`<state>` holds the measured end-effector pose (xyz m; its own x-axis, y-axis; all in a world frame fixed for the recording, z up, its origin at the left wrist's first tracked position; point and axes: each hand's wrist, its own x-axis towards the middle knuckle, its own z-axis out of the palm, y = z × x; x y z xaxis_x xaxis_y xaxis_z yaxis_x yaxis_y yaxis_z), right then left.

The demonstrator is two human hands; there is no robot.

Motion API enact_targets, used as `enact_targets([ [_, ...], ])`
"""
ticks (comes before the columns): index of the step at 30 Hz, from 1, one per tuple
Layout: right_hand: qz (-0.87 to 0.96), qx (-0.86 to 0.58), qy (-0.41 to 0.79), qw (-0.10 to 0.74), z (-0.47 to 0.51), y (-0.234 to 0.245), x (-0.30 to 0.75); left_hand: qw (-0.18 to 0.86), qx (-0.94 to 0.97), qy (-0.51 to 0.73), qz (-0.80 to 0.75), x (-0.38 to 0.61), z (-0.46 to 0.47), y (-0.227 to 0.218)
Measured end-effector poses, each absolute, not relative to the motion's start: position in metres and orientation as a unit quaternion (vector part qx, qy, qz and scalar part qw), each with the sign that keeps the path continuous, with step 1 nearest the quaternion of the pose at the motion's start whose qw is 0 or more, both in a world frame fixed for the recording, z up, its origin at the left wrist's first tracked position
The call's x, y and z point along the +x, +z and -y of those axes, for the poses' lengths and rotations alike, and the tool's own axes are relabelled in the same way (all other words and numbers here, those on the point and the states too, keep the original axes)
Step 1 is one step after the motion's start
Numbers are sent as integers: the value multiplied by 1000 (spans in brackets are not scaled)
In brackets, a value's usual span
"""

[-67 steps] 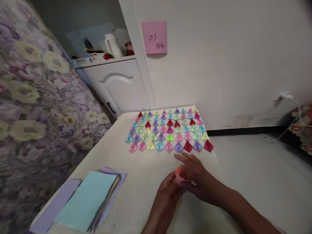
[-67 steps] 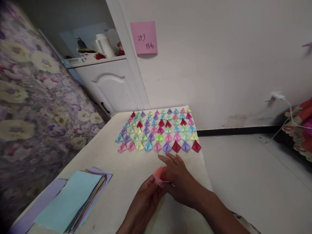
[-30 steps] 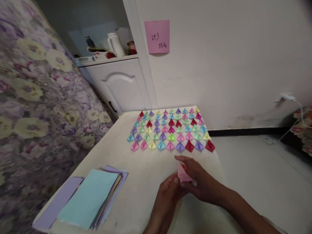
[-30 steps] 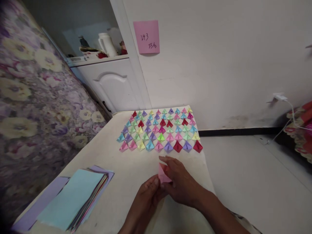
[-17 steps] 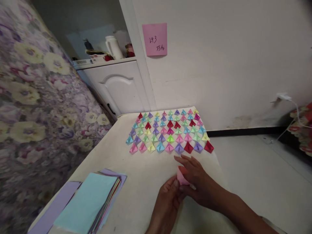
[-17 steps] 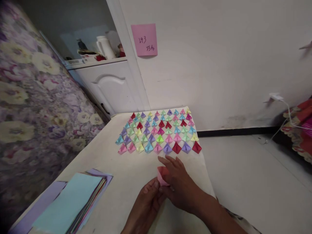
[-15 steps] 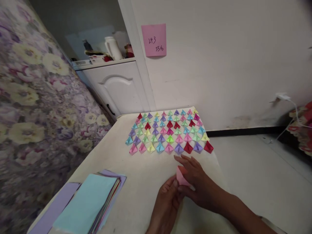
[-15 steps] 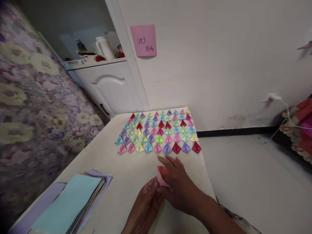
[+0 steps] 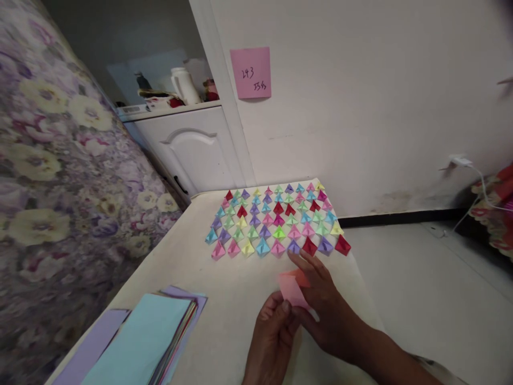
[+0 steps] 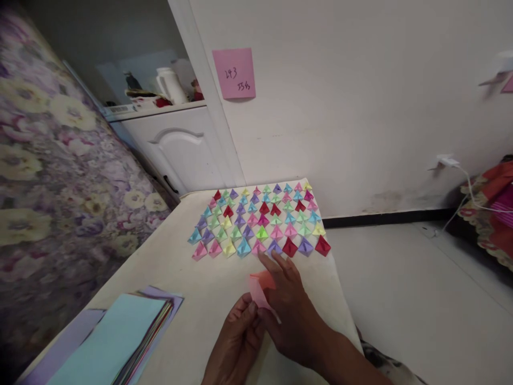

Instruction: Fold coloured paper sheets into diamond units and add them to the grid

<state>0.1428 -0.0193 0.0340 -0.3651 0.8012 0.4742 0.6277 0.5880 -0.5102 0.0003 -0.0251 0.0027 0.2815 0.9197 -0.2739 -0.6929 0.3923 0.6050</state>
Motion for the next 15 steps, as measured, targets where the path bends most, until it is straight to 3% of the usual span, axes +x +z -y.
enact_targets([
  [15, 680, -460, 281, 496, 17, 33, 140, 762, 163, 541, -317, 3, 25, 8],
])
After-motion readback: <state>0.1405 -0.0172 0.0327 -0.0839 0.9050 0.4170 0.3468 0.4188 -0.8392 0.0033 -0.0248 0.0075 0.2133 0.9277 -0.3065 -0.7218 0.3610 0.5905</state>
